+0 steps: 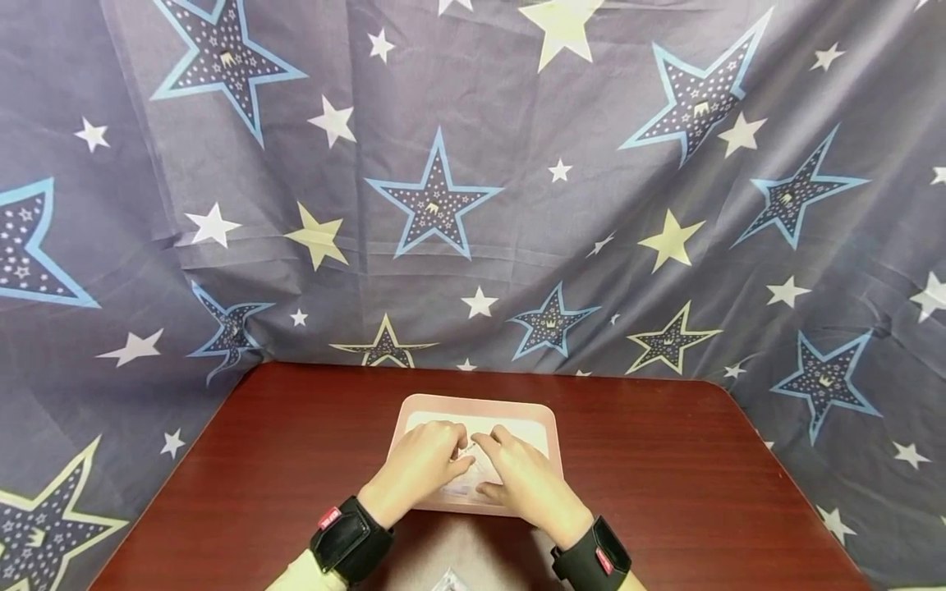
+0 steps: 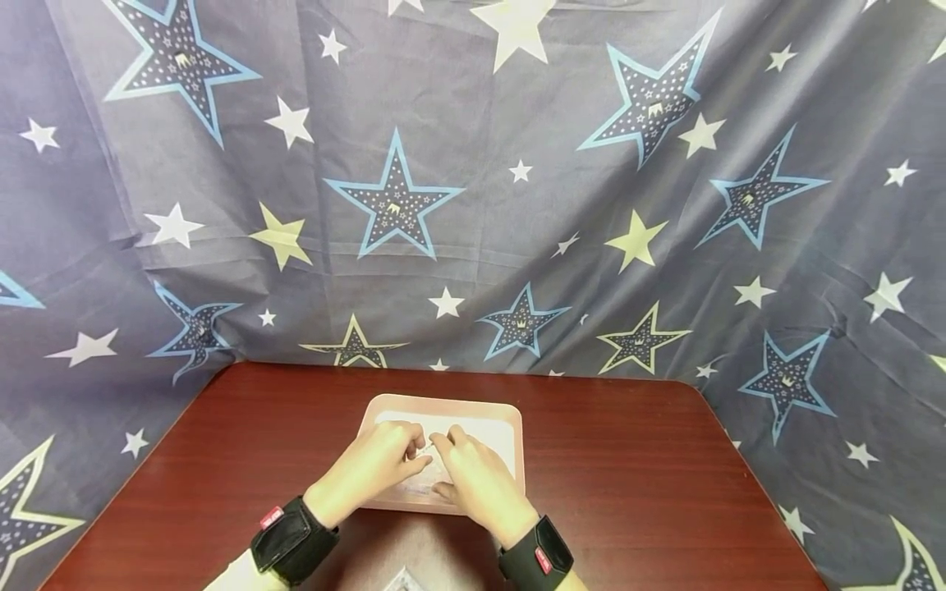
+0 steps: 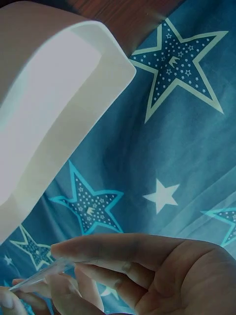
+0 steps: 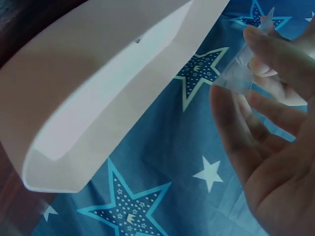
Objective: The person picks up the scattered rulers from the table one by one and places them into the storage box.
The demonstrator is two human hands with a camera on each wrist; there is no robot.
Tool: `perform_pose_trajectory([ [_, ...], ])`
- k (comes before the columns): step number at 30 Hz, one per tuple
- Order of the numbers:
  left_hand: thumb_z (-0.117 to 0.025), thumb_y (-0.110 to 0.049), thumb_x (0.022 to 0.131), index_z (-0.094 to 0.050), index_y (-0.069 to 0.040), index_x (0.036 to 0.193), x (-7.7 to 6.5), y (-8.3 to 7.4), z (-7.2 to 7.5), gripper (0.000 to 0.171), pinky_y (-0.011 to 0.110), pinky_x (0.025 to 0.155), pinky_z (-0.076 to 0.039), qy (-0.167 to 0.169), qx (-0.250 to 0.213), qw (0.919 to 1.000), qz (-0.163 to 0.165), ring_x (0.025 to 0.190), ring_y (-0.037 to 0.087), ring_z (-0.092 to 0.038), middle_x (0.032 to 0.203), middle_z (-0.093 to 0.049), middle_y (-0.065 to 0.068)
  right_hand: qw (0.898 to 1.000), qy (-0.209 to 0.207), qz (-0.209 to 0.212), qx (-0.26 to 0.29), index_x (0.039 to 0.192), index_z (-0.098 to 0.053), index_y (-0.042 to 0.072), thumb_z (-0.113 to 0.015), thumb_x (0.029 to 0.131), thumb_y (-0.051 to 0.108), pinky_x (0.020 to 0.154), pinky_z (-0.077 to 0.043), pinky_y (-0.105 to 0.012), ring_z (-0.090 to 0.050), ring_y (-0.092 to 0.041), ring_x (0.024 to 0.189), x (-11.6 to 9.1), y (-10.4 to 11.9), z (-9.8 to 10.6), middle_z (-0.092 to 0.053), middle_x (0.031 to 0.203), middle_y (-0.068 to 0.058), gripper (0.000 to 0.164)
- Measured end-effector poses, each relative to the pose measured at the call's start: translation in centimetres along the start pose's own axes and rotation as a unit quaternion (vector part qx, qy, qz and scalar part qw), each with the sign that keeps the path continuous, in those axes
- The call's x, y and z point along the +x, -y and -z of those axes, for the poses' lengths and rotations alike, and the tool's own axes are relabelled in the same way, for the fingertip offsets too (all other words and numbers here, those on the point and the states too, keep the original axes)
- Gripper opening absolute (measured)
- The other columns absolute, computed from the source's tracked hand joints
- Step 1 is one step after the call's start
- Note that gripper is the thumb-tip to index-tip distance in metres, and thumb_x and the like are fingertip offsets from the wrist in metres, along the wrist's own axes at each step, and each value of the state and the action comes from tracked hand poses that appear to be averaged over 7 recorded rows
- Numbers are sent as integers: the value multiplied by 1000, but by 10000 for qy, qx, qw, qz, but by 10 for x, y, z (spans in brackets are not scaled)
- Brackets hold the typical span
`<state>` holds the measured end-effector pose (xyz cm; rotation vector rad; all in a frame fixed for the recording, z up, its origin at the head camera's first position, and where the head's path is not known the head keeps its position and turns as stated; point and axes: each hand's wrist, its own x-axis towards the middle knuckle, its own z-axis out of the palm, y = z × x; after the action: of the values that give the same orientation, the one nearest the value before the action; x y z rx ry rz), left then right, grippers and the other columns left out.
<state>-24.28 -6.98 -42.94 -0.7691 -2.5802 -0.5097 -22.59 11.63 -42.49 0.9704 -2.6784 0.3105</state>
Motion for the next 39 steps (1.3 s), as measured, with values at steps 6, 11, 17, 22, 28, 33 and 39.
perform_pose_trajectory([
  [6,-79,-22,76,-63,-13,74,-4,7,-16,19,22,53,-39,77,-120,9998,106,57,4,-47,61,-51,-10,10000,69,-32,-4,127,-61,10,-87,74,25,65,-48,-23,-54,-11,73,-2,-4,-14,-54,95,-1,61],
  [11,-79,-22,77,-62,-13,74,-11,11,-26,19,21,53,-37,231,-260,9991,262,57,3,-44,60,-48,-12,9999,51,10,-111,125,-63,11,-88,72,25,64,-48,-23,-55,-11,74,-4,-2,-23,-54,93,0,60],
  [17,-78,-20,76,-62,-14,74,-7,13,-27,17,22,54,-38,211,-316,9987,348,58,3,-44,62,-50,-10,9995,-94,1,-301,124,-64,13,-88,71,24,65,-50,-26,-59,-13,76,0,-5,-26,-55,93,0,59],
  [22,-80,-18,74,-62,-13,75,-1,14,-25,19,23,54,-38,282,-253,9989,292,59,5,-46,64,-52,-8,9993,-195,-47,-326,122,-65,12,-88,71,22,66,-51,-28,-60,-15,77,4,-9,-27,-56,93,0,57],
  [28,-80,-18,74,-63,-13,77,4,17,-27,18,24,55,-40,372,-198,9987,281,61,6,-48,66,-53,-8,9995,-124,-134,-262,123,-64,12,-86,73,20,68,-51,-28,-60,-15,79,8,-13,-27,-56,94,0,55],
  [33,-80,-17,76,-65,-12,78,5,19,-30,17,25,56,-42,425,-250,9981,359,63,7,-51,68,-57,-5,9996,-40,-159,-231,122,-65,11,-85,74,18,68,-49,-26,-58,-13,77,11,-15,-29,-55,93,0,52],
  [39,-80,-15,77,-67,-10,80,6,20,-32,14,27,58,-45,545,-358,9975,278,64,9,-53,69,-58,-3,9995,77,-197,-255,121,-65,9,-84,75,17,70,-50,-26,-58,-13,78,12,-17,-33,-56,94,-1,51],
])
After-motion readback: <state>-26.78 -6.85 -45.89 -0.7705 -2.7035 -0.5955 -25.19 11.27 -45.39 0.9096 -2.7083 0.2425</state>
